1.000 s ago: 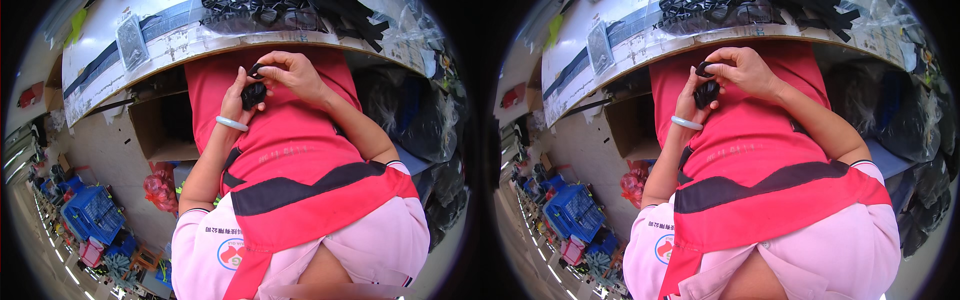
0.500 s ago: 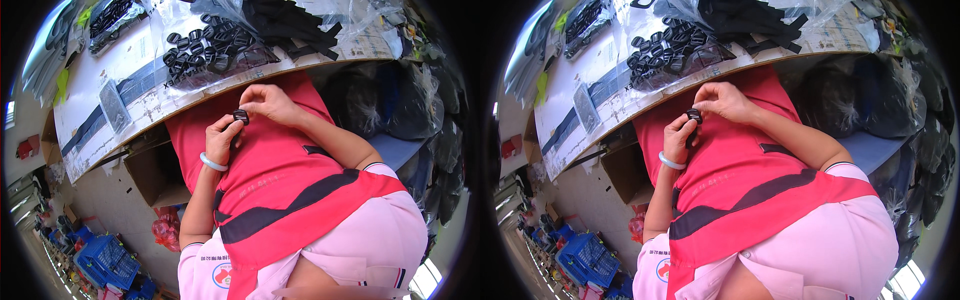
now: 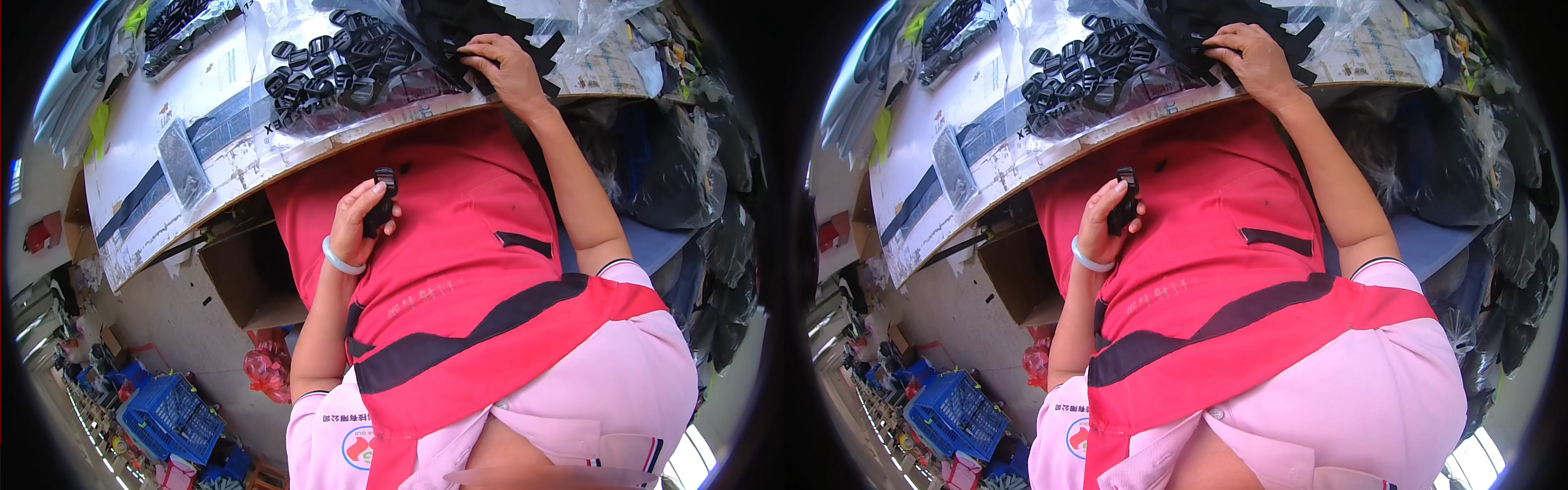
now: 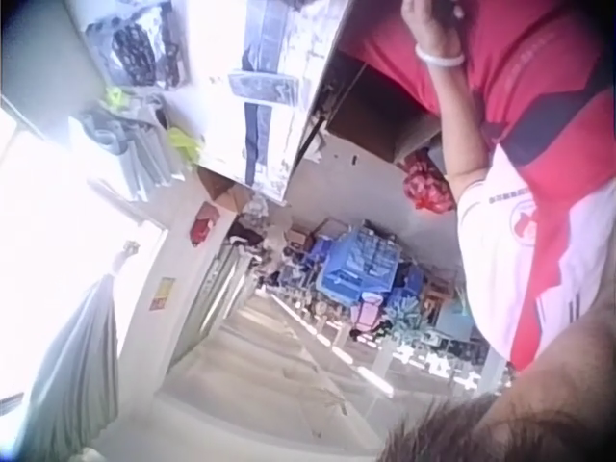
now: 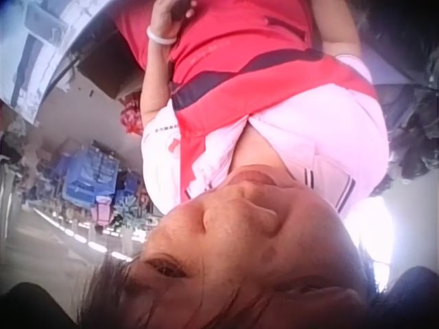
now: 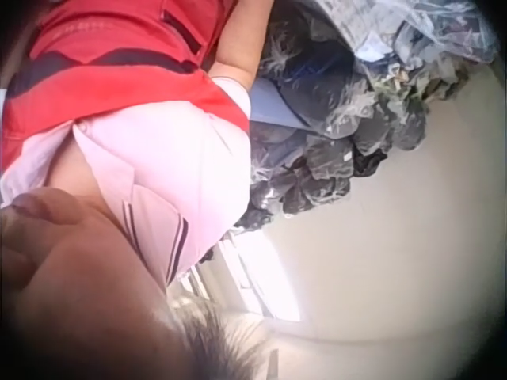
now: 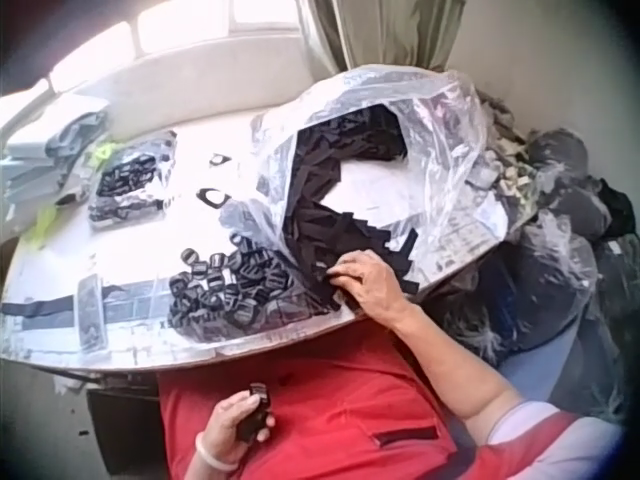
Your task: Manually attaching plastic buckles or adjustment clips to black fabric straps.
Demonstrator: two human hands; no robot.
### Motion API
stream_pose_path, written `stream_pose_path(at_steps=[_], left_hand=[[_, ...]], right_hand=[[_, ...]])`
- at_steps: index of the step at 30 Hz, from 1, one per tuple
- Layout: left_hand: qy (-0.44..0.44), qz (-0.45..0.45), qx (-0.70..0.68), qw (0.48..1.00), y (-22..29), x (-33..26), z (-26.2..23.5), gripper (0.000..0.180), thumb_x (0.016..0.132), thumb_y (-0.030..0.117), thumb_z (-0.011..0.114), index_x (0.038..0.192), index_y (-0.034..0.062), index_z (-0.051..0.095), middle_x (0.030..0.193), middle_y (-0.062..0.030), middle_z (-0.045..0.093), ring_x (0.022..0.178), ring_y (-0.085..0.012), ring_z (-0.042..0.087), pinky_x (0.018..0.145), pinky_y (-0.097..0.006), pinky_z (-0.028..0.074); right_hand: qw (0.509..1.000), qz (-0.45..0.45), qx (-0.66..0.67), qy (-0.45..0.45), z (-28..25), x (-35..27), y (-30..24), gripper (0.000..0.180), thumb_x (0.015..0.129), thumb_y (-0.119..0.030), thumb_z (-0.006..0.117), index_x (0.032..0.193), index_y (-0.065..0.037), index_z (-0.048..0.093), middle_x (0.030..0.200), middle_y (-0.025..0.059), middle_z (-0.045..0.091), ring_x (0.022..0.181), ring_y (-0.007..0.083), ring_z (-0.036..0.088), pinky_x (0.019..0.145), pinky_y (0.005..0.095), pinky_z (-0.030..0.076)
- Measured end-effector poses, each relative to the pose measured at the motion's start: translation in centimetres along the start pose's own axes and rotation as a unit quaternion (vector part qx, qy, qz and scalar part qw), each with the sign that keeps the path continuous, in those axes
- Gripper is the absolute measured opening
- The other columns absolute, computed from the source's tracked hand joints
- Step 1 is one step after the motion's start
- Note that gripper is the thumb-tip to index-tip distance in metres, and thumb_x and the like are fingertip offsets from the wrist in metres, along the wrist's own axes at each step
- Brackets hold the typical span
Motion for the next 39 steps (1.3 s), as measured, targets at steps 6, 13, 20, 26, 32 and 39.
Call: stream_pose_path(at_steps=[6,13,20,26,32,39], left_hand=[[0.064,0.033,0.048,0.996,0.4,0.2,0.2,0.020,0.093,0.017,0.062,0.101,-0.0013,0.065,0.080,-0.0052,0.063,0.061,-0.0102,0.058,0.045,-0.022,0.044],[0.123,0.136,0.133,0.974,2.4,-0.5,1.3,0.021,0.091,0.014,0.066,0.106,-0.0003,0.069,0.070,-0.0027,0.064,0.049,-0.0051,0.051,0.041,-0.019,0.037],[0.144,0.241,0.242,0.929,3.3,-1.5,1.5,0.019,0.088,0.005,0.067,0.105,-0.0016,0.069,0.076,-0.0021,0.064,0.059,-0.0050,0.053,0.050,-0.019,0.039],[0.152,0.444,0.382,0.796,4.9,-2.3,2.8,0.020,0.082,-0.003,0.069,0.101,-0.0034,0.067,0.080,-0.0095,0.065,0.071,-0.0149,0.062,0.064,-0.025,0.049],[0.124,0.455,0.480,0.739,5.3,-2.8,3.1,0.021,0.079,-0.006,0.067,0.100,-0.0027,0.068,0.085,-0.0143,0.066,0.075,-0.0232,0.066,0.068,-0.029,0.052],[0.045,0.105,-0.001,0.993,2.0,-0.6,0.5,0.027,0.091,0.010,0.064,0.115,-0.0020,0.062,0.088,-0.0071,0.065,0.065,-0.0123,0.061,0.044,-0.020,0.043]], right_hand=[[0.988,-0.051,0.047,0.141,-4.7,0.1,-4.0,0.018,0.091,-0.012,0.065,0.106,-0.004,0.068,0.095,0.0036,0.066,0.086,0.0145,0.061,0.077,0.0234,0.047],[0.765,0.292,0.506,-0.271,3.8,-7.1,-13.0,0.014,0.094,-0.016,0.062,0.096,-0.002,0.063,0.073,-0.0017,0.061,0.061,0.0018,0.055,0.053,0.0165,0.043],[0.650,0.380,0.573,-0.323,7.0,-9.7,-13.1,0.023,0.097,-0.024,0.056,0.086,-0.005,0.060,0.066,0.0028,0.060,0.046,0.0079,0.054,0.040,0.0212,0.043],[0.597,0.404,0.650,-0.242,7.4,-9.5,-13.8,0.020,0.097,-0.023,0.056,0.086,-0.007,0.054,0.064,0.0010,0.057,0.044,0.0054,0.050,0.039,0.0195,0.042],[0.639,0.374,0.637,-0.214,8.7,-9.1,-13.0,0.022,0.096,-0.026,0.059,0.101,-0.004,0.059,0.071,0.0004,0.059,0.059,0.0046,0.057,0.049,0.0183,0.047],[0.644,0.338,0.623,-0.288,9.2,-9.3,-12.2,0.019,0.094,-0.018,0.062,0.105,-0.004,0.063,0.084,0.0032,0.065,0.074,0.0071,0.060,0.065,0.0194,0.050]])
Point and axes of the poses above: each hand's wrist, its own x-axis towards the middle knuckle, its own z-axis out of the palm, y = z × x, the point moved 7 cm from there along x, towards the middle knuckle
